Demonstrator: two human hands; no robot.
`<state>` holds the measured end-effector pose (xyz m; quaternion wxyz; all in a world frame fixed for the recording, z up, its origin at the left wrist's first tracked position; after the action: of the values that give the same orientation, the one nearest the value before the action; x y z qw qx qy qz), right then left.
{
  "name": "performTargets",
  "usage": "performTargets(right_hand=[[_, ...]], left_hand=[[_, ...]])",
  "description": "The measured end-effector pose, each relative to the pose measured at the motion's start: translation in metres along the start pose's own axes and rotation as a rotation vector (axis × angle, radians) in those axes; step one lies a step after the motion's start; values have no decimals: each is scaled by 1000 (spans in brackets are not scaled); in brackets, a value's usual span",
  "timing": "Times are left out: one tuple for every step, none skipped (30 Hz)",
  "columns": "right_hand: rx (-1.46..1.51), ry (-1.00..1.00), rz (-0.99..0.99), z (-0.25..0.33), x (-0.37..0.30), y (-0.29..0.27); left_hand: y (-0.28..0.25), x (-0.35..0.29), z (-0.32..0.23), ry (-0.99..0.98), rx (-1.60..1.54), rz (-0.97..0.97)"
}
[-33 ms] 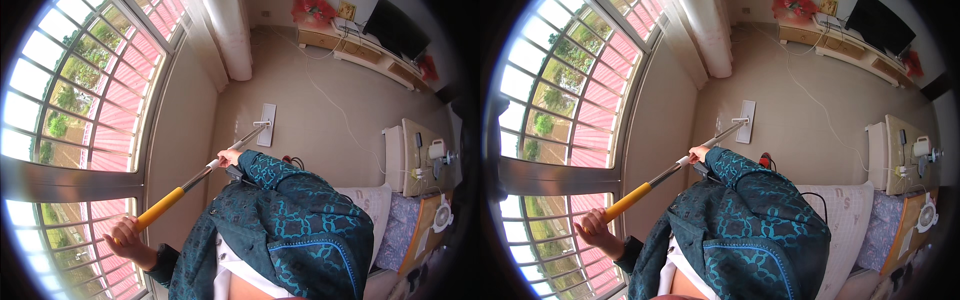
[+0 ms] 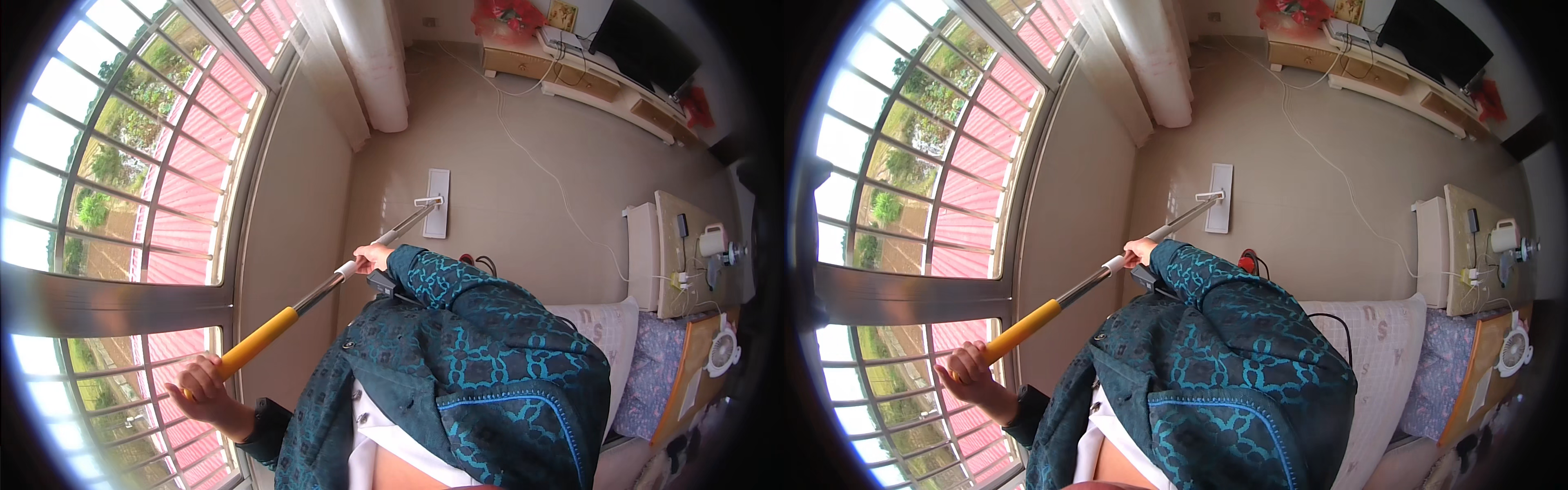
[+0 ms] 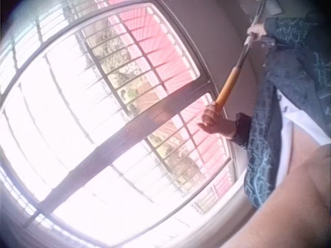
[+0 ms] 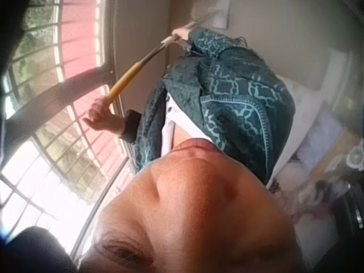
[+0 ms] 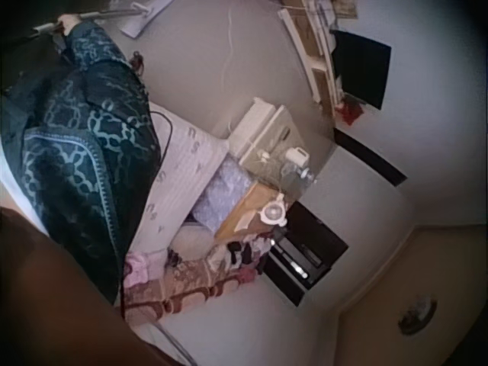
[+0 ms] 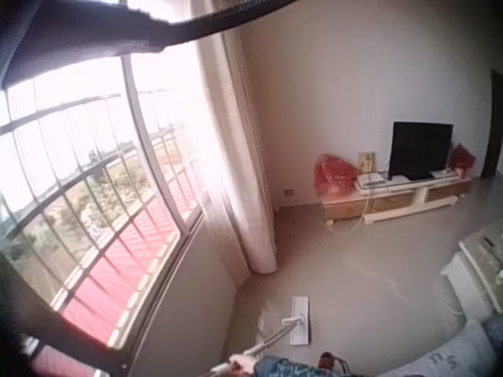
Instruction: The person assembles a mop by connecting a yellow handle to a mop head. They then extend the telescopic handle to its full length and hold the assembled mop upright in the room.
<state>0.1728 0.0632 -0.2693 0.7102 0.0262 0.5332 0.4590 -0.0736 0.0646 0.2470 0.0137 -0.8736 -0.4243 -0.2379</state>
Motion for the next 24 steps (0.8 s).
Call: performTargets(right_hand=[[40,31,-12,5,-3,-6],[28,-17,-46,22,-6,-17],[50,-42,-65,37,-11,-29],[103,-25,-47,53,-17,-46],[113,-60,-78,73,-24,-69],[99,-127,-199,96,-31,-101],[120,-135,-288,113,-36,-124],[193,-175,-331,132,-44,-145],[272,-236,-363,150,-53,-163],[341,-287,-383,174,-69,-193],[419,-332,-408,193,-83,-215],[498,-367,-385,212,-96,-233],[578,-401,-371,226,-113,-254],[641,-429,-383,241,-126,-272],[683,-454,-356,257,-140,-287],[725,-492,-346,271,-152,-300],[763,-553,-305,288,-164,-310],[785,-588,-299,298,-176,-322],[802,-639,-262,309,-185,-330],[827,-675,-240,314,-188,-333],[850,-718,-220,323,-196,-342],[881,-752,-209,329,-202,-352],[921,-782,-199,334,-207,-362],[916,-804,-189,338,-212,-370]], left_hand=[[-3,6,5,-6,-22,-42],[-2,16,14,-20,-64,-59],[2,28,26,-28,-104,-75],[15,38,37,-29,-150,-53],[31,49,51,-37,-186,-23],[46,61,74,-41,-237,4],[56,73,90,-39,-286,25],[69,86,106,-55,-284,45],[86,98,121,-87,-314,110],[120,112,136,-103,-334,137],[142,123,150,-120,-366,142],[167,135,163,-141,-419,194],[193,143,176,-163,-472,246],[215,153,188,-178,-509,260],[238,163,198,-191,-545,277],[260,172,208,-210,-590,319],[282,179,219,-229,-618,350],[302,184,231,-234,-593,343],[321,188,242,-241,-597,351],[334,193,256,-248,-565,379],[356,194,265,-243,-557,417],[376,194,277,-276,-531,452],[396,194,289,-325,-528,486],[416,194,298,-334,-521,545]])
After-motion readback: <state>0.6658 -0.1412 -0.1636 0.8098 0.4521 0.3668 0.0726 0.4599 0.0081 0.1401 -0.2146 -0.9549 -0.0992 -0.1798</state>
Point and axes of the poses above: each hand's wrist, its own x-axis towards the middle knuckle, its own y-axis out of the palm, z = x × y, the point moved 10 cm from there along x, towards the middle knuckle, and after that the axes turned 2 degrees about -z, right-handed, at the moved point
